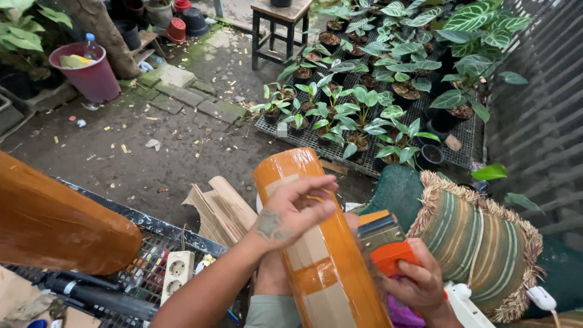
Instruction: The person wraps a cylindrical wooden object with clear packing tape using a handheld dispenser, repeatedly rotating the object and smoothing the tape. The person then uses a piece of cardboard to rub and smooth the taped surface.
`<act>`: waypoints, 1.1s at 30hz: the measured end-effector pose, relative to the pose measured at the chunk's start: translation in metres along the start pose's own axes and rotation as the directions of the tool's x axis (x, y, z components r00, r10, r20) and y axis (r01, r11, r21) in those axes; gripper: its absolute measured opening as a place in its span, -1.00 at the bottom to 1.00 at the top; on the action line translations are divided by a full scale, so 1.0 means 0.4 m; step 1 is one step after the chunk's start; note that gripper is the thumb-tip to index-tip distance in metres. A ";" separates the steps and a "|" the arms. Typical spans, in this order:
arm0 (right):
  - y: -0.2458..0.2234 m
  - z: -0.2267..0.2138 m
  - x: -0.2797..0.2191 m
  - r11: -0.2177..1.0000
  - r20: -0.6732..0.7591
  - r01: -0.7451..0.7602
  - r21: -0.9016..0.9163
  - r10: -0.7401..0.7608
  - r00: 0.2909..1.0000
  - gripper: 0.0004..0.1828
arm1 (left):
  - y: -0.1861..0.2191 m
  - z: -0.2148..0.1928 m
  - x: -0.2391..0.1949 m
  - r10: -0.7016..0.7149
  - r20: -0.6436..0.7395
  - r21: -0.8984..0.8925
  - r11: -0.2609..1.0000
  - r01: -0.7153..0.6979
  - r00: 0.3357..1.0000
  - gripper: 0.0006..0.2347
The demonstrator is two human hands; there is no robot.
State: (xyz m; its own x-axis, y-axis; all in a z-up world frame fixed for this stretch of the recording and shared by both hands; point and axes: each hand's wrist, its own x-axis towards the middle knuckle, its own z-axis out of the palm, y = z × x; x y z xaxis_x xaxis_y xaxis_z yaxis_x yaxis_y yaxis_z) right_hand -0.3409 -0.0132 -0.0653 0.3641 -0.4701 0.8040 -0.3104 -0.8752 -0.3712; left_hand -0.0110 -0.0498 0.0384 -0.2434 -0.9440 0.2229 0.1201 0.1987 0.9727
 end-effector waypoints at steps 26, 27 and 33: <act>-0.092 -0.098 0.264 0.691 0.430 0.705 -0.157 -0.595 0.679 -0.69 | 0.108 0.019 -0.093 -0.164 0.451 -0.086 0.970 0.226 0.878 -0.83; -0.098 -0.092 0.272 0.727 0.406 0.665 -0.173 -0.562 0.721 -0.66 | 0.118 0.017 -0.082 -0.127 0.397 -0.066 0.984 0.166 0.909 -0.87; -0.163 -0.012 0.325 0.932 0.199 0.301 -0.200 -0.262 0.944 -0.46 | 0.195 -0.017 0.064 -0.009 0.161 0.179 0.984 -0.021 0.987 -0.89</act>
State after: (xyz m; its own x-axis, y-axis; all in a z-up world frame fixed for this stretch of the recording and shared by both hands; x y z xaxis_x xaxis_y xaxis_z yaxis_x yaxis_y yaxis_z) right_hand -0.2775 -0.0166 0.0655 0.5999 -0.2370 0.7642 -0.3553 -0.9347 -0.0110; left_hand -0.0014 -0.0601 0.1196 -0.3959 -0.8910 0.2222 -0.0492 0.2622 0.9638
